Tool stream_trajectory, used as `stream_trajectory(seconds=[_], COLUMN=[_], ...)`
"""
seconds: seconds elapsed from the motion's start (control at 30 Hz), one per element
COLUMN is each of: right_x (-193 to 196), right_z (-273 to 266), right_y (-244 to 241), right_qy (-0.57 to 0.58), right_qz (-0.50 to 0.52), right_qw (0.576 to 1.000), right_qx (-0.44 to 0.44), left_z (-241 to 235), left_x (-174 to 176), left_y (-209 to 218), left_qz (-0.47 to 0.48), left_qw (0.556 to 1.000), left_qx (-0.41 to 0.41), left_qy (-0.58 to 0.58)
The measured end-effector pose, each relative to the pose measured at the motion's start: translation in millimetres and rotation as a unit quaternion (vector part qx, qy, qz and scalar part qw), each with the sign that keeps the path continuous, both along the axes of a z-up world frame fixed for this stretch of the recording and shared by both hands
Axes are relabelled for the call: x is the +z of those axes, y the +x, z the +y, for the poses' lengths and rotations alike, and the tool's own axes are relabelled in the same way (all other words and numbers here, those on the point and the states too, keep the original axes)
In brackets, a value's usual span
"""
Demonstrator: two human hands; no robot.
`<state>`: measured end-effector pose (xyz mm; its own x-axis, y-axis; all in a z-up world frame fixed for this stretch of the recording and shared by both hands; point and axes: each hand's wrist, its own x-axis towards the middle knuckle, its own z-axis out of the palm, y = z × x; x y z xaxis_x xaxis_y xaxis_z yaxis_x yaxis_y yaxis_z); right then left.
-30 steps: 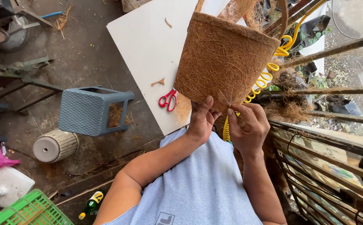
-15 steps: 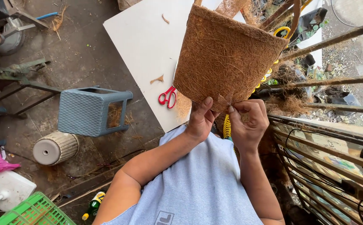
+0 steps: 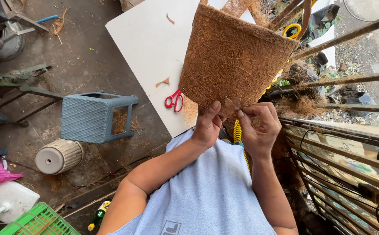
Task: The person uses a hair dryer to heat and shape the bottom edge of a coconut fiber basket. They then cut small pieces of fiber with scissors and attach them to the basket's edge by hand, repeating the process. Finally, they use a glue gun to apply adhesive to the edge and press the fiber pieces into place.
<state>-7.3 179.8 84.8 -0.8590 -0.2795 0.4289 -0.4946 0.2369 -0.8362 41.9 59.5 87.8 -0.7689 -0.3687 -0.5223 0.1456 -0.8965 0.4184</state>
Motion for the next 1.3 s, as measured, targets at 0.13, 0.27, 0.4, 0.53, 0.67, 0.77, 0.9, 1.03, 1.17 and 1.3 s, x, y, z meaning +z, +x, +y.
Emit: stream_trajectory(seconds=[0.13, 0.27, 0.4, 0.53, 0.67, 0.77, 0.9, 1.03, 1.17, 1.3], right_x=[-2.4, -7.3, -18.5, -43.8, -37.8, -35.9, -68.7, -86.8, -104.0, -125.8], right_z=[-0.1, 0.8, 1.7, 16.5, 0.7, -19.6, -20.6, -12.2, 1.1, 19.4], right_y=[1.6, 1.5, 1.5, -5.1, -4.3, -2.0, -8.0, -13.8, -23.7, -47.0], right_qy=[0.008, -0.009, -0.07, -0.188, -0.136, -0.055, -0.094, -0.126, -0.134, -0.139], right_qz=[0.009, 0.001, -0.064, -0.18, -0.331, -0.373, -0.429, -0.471, -0.505, -0.488], right_qw=[1.0, 1.0, 0.996, 0.965, 0.932, 0.921, 0.894, 0.862, 0.838, 0.842], right_qx=[-0.01, -0.015, -0.002, 0.016, 0.062, 0.103, 0.091, 0.142, 0.16, 0.18], left_z=[5.2, 5.9, -1.4, -10.6, -15.5, -17.6, -16.0, -9.1, -2.8, -17.6], left_x=[-27.3, -36.1, -29.2, -40.2, -48.5, -46.9, -49.7, -60.7, -75.8, -77.0], left_y=[1.8, 3.1, -1.4, -2.1, 4.4, 7.0, 11.9, 9.2, 3.7, -2.8], left_qz=[0.012, 0.02, 0.04, 0.054, 0.004, -0.05, -0.106, -0.122, -0.12, -0.073], left_qw=[1.0, 1.0, 0.999, 0.997, 0.994, 0.994, 0.992, 0.991, 0.991, 0.995], left_qx=[-0.011, -0.015, -0.021, -0.027, 0.002, 0.022, 0.03, 0.045, 0.058, 0.043], left_qy=[-0.005, -0.006, 0.024, 0.053, 0.111, 0.097, 0.055, 0.044, 0.009, 0.044])
